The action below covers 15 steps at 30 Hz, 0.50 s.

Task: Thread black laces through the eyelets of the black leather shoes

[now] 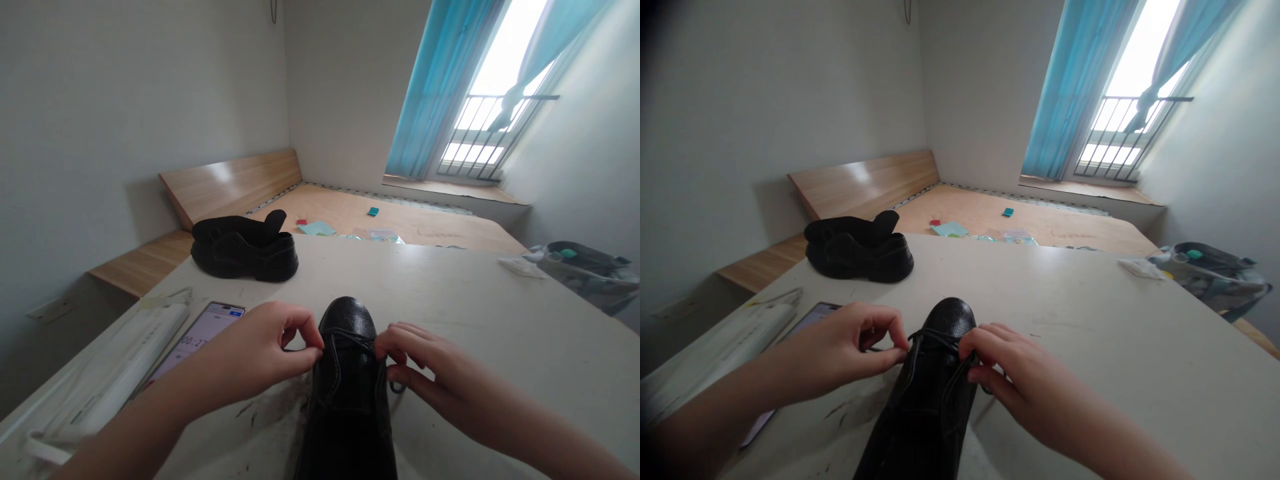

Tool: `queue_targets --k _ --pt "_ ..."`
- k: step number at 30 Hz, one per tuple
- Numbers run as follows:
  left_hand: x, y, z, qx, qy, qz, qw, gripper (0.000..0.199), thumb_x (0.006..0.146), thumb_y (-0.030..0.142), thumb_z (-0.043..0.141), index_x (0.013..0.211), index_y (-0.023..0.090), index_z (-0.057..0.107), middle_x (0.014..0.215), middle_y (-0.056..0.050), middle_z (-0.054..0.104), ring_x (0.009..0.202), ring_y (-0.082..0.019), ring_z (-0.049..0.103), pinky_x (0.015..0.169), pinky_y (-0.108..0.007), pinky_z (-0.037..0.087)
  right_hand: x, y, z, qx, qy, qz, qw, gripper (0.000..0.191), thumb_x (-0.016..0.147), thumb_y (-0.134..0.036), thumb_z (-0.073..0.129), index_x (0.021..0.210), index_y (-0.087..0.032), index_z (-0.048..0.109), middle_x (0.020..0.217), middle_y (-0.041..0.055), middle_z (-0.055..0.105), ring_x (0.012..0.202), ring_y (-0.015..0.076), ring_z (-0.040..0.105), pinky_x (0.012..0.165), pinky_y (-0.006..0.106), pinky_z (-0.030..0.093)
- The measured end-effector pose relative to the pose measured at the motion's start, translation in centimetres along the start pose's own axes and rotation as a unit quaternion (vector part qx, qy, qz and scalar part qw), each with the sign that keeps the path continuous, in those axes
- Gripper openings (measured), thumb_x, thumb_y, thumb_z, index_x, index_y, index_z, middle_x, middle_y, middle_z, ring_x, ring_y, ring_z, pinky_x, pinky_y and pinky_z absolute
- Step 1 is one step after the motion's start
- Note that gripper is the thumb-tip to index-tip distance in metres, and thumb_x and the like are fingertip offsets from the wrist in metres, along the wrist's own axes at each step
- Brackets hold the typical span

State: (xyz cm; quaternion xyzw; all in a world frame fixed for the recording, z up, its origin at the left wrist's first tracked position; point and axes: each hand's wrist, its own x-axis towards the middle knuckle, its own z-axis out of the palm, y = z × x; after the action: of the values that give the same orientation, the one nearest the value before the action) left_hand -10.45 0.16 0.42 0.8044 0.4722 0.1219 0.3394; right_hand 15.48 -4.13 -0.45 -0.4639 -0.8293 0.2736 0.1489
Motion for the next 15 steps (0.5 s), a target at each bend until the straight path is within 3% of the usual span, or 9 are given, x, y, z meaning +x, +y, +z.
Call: queue_targets --k 5,9,15 --pt "0.0 0.6 0.6 0.015 0.019 0.098 0.995 0.020 0.092 0.026 0.053 0.105 0.033 0.066 0.089 0.008 0.068 0.075 -0.011 0.058 0.069 -0.023 0.040 -0.1 0.2 -0.1 -0.137 0.010 -0.061 0.989 0.014 0.096 -0.013 0.047 0.099 -0.024 0.056 0.088 0.0013 0.063 0.084 0.0181 0.057 0.069 0.028 0.044" --pt "0.2 0.7 1.1 0.036 0.020 0.156 0.987 0.027 0.094 0.016 0.045 0.104 0.029 0.065 0.102 0.005 0.068 0.094 -0.013 0.061 0.084 -0.025 0.041 0.2 0.3 -0.4 -0.248 0.019 -0.122 0.961 0.011 0.095 -0.014 0.051 0.096 -0.022 0.058 0.080 0.0019 0.061 0.075 0.0200 0.053 0.061 0.030 0.038" --pt "-0.2 1.6 1.1 0.083 0.028 0.141 0.986 0.027 0.088 0.013 0.041 0.096 0.026 0.063 0.093 0.002 0.065 0.089 -0.016 0.060 0.081 -0.030 0.042 0.5 -0.3 -1.5 -0.062 -0.042 -0.093 0.993 0.020 0.100 -0.015 0.041 0.104 -0.026 0.058 0.101 0.0010 0.060 0.094 0.0158 0.053 0.079 0.028 0.044"
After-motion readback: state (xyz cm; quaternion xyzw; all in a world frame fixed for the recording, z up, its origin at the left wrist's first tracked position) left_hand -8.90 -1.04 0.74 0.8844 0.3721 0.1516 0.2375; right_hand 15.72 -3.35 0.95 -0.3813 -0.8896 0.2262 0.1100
